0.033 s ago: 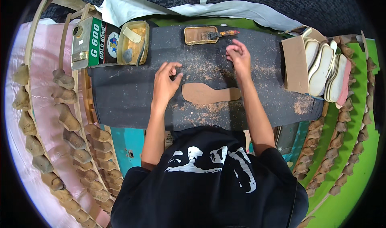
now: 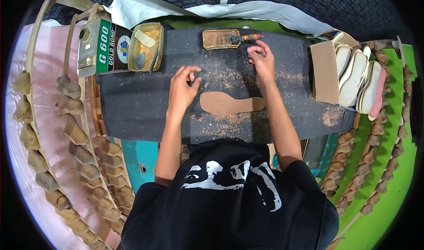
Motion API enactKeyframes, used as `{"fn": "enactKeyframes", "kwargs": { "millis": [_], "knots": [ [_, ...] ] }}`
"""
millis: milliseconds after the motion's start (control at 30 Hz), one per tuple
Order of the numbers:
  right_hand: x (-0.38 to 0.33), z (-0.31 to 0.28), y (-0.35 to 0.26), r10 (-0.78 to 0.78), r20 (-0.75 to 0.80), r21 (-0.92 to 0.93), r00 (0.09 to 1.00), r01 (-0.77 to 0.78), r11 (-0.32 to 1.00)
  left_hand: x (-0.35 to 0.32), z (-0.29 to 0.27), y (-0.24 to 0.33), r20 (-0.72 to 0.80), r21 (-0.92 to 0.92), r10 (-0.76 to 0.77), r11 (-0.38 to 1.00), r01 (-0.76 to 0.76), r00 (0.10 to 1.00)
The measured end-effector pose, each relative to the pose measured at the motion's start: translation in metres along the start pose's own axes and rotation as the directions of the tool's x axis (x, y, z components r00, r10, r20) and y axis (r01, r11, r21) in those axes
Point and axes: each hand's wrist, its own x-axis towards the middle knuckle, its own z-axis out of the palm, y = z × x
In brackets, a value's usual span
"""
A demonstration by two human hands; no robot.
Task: The person selects shoe insoles from a box and applies adhesive onto their surfaces using a handheld brush.
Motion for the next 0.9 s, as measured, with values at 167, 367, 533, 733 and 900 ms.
{"fn": "enactKeyframes", "kwargs": {
  "millis": [167, 367, 533, 733, 900],
  "knots": [
    [0.044, 0.028, 0.004, -0.006, 0.011, -0.137, 1.0, 0.007, 0.991, 0.034, 0.01, 0.01, -0.016, -0.118, 0.11, 0.987, -0.111, 0.994],
    [0.025, 0.049, -0.035, -0.392, 0.181, -0.298, 0.902, 0.431, 0.852, 0.046, 0.014, 0.006, -0.001, 0.068, 0.166, 0.984, -0.166, 0.986],
    [0.013, 0.048, -0.053, -0.53, 0.387, -0.365, 0.755, 0.653, 0.664, 0.05, 0.019, 0.003, 0.08, 0.076, 0.176, 0.98, -0.183, 0.981],
    [-0.019, 0.026, -0.04, -0.568, 0.166, -0.154, 0.806, 0.59, 0.793, 0.035, 0.016, 0.006, 0.105, 0.033, 0.124, 0.991, -0.128, 0.987],
    [-0.093, -0.009, -0.03, -0.352, 0.202, -0.062, 0.914, 0.371, 0.927, -0.012, 0.002, -0.014, 0.35, 0.07, 0.097, 0.989, -0.129, 0.932]
  ]
}}
